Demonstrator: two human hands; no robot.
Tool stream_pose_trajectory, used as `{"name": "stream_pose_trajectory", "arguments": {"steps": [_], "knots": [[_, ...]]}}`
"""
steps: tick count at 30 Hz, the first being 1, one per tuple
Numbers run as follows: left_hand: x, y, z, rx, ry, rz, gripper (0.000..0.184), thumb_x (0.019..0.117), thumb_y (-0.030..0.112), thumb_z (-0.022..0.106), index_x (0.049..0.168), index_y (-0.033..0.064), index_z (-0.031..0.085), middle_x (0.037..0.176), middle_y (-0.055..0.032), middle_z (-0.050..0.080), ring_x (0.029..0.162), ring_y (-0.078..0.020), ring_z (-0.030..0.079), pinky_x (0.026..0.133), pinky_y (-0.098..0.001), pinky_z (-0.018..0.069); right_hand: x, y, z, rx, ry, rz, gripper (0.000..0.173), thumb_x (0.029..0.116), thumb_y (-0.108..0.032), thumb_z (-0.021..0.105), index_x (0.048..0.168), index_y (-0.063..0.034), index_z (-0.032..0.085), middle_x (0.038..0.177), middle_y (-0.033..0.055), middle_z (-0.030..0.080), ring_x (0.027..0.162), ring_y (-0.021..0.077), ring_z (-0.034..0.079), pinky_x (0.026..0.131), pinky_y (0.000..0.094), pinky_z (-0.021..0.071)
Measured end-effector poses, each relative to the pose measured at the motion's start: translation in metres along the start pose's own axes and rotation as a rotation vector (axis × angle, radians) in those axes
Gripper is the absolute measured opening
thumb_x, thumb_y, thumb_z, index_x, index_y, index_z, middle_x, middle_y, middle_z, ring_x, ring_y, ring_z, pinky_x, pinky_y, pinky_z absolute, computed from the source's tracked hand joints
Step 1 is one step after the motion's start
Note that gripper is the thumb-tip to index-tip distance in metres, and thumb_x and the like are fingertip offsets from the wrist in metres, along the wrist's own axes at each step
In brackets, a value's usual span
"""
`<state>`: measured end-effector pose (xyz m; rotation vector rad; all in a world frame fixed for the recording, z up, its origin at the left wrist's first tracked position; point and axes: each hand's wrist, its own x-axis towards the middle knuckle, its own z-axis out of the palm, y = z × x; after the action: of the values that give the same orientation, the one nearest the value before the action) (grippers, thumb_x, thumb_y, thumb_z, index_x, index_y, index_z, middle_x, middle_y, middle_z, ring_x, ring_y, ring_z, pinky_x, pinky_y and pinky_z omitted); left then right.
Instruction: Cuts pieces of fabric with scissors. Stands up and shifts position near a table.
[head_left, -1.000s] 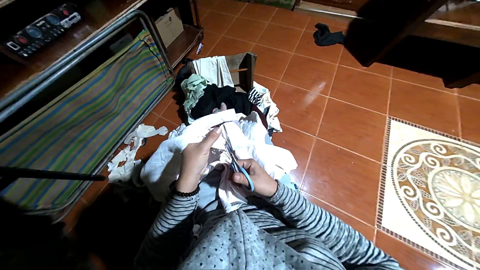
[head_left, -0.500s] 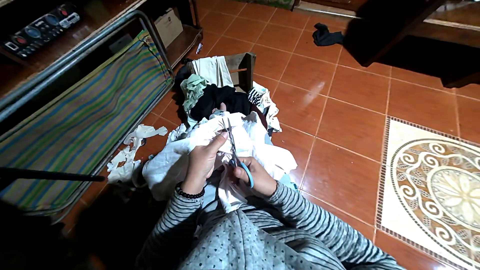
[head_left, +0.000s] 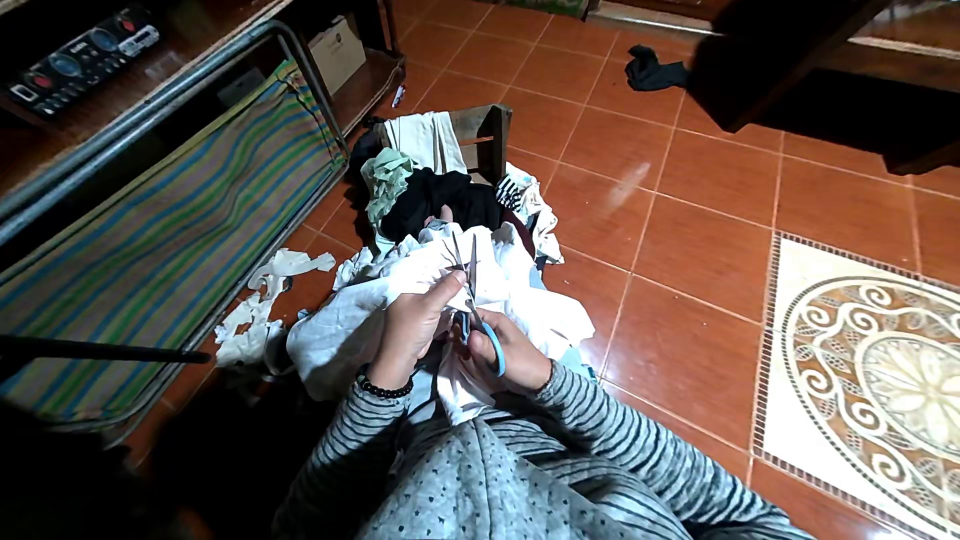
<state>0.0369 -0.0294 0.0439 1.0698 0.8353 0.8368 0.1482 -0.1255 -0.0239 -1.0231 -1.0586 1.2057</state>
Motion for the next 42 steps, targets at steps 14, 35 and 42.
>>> {"name": "stream_pose_trajectory", "arguments": {"steps": [14, 35, 42], "knots": [[-0.001, 0.006, -0.004, 0.066, -0.071, 0.034, 0.024, 0.0874, -0.008, 0.07, 0.109, 0.0005, 0.069, 0.094, -0.0052, 0.074, 0.089, -0.0111, 0.071, 0.085, -0.0299, 0.0604, -0.003, 0.008, 0.001, 0.094, 0.001, -0.039, 0.045, 0.0889, -0.058, 0.071, 0.095, -0.0134, 0.068, 0.082, -0.013, 0.067, 0.072, -0.0023, 0.063, 0.066, 0.0195, 0.0536], [-0.001, 0.006, -0.011, 0.049, -0.029, 0.115, 0.027, 0.0871, -0.008, 0.07, 0.111, 0.0031, 0.068, 0.097, -0.0018, 0.075, 0.093, -0.0094, 0.071, 0.089, -0.0295, 0.0597, -0.013, 0.016, 0.001, 0.092, -0.055, -0.009, 0.05, 0.0908, -0.065, 0.064, 0.094, -0.0149, 0.066, 0.078, -0.0126, 0.066, 0.067, -0.0022, 0.06, 0.061, 0.0188, 0.052], [-0.004, 0.01, -0.025, 0.078, -0.17, 0.171, 0.023, 0.0854, -0.006, 0.071, 0.105, 0.0062, 0.07, 0.092, 0.0021, 0.075, 0.088, -0.0056, 0.07, 0.087, -0.0261, 0.0592, -0.017, 0.015, -0.003, 0.045, -0.155, 0.018, 0.055, 0.0883, -0.068, 0.065, 0.095, -0.014, 0.067, 0.08, -0.0122, 0.067, 0.069, -0.0025, 0.062, 0.063, 0.0189, 0.0532]]}}
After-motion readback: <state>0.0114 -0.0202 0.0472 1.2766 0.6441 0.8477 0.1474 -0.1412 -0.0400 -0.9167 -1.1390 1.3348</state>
